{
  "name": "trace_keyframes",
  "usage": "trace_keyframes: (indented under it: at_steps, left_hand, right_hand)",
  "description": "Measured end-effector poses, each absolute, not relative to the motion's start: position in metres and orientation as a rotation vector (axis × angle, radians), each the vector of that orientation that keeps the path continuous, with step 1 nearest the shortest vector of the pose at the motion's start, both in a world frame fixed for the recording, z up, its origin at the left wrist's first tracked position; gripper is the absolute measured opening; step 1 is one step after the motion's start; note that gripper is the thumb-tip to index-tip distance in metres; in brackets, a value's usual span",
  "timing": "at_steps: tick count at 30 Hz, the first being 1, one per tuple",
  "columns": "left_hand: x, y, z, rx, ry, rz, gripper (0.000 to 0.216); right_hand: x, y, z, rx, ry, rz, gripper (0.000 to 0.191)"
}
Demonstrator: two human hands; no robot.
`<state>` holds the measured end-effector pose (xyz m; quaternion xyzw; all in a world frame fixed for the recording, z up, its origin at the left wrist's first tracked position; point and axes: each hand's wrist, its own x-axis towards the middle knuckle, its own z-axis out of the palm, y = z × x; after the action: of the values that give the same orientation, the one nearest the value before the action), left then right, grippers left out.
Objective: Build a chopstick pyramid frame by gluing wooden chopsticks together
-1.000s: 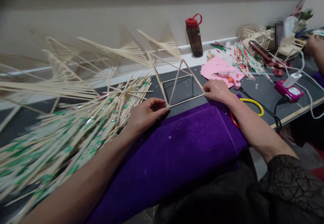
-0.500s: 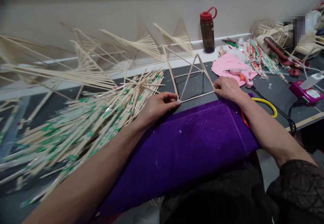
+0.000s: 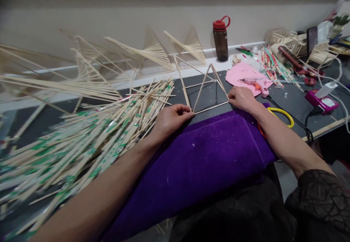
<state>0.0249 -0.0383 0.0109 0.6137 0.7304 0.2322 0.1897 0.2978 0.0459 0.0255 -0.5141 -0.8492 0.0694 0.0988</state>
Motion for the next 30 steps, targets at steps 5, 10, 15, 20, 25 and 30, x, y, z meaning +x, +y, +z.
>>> trace_keyframes:
  at_steps: [5,10,15,20,25,30]
  left_hand:
    - [0.027,-0.039,0.014,1.729,2.073,0.609,0.029]
    - [0.026,-0.039,0.012,1.747,2.06,0.628,0.028]
    - [0.026,-0.038,0.012,1.754,2.041,0.664,0.024]
    - [0.026,-0.038,0.011,1.763,2.053,0.656,0.022]
    - [0.024,-0.039,0.008,1.745,2.042,0.683,0.026]
    - [0.02,-0.039,0.004,1.724,2.02,0.735,0.032]
  right_hand:
    - [0.296,0.048,0.022,-1.506,-2.537,0.167,0.029]
    - [0.294,0.047,0.023,-1.515,-2.57,0.1,0.031]
    - [0.292,0.045,0.025,-1.523,-2.593,0.068,0.03]
    - [0.291,0.044,0.026,-1.525,-2.594,0.062,0.032]
    - [0.301,0.046,0.029,-1.502,-2.554,0.177,0.028]
    - [0.308,0.048,0.031,-1.502,-2.454,0.228,0.026]
